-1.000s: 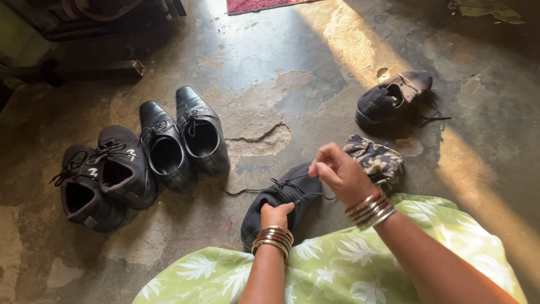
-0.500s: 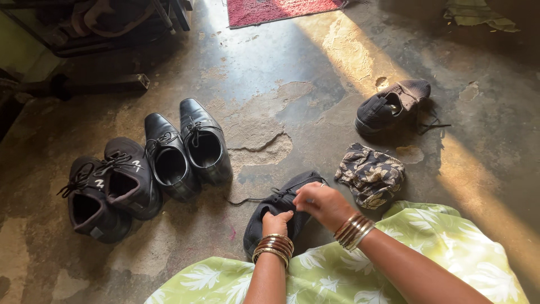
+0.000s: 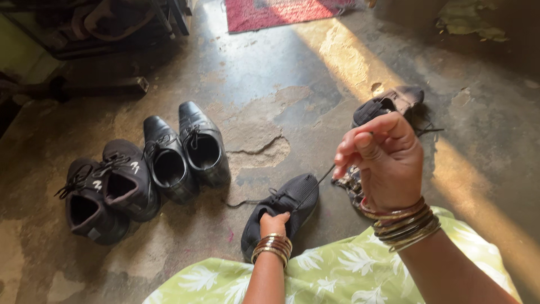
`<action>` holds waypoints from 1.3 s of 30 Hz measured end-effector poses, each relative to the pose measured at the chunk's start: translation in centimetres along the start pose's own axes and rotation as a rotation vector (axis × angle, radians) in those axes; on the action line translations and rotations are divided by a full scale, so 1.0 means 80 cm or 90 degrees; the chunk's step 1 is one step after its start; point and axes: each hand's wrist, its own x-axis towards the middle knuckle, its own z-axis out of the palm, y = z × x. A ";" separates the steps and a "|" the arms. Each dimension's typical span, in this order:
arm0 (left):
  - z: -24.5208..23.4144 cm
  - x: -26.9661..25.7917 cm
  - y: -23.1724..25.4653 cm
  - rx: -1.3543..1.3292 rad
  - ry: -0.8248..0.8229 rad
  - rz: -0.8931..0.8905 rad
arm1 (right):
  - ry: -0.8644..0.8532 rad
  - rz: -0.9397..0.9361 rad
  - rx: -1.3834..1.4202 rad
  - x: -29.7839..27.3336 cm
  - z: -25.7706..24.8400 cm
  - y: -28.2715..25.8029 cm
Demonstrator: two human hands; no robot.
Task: The person unlaces a black sneaker, removes the laces, wipes the shoe with a patterned cloth, and then relaces the same shoe. The person handles one shoe at a time and places it back on the floor after relacing.
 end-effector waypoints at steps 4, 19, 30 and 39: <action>-0.007 0.005 -0.004 0.029 -0.011 -0.003 | 0.029 -0.004 -0.121 -0.003 -0.033 0.026; -0.007 -0.035 0.061 -0.538 -0.124 -0.153 | -0.536 0.311 -0.764 -0.106 -0.098 0.187; -0.006 -0.020 0.044 -0.551 -0.126 -0.143 | -0.440 0.455 -0.599 -0.104 -0.084 0.182; -0.003 -0.029 0.058 -0.587 -0.136 -0.182 | -0.218 0.546 -0.684 -0.089 -0.121 0.190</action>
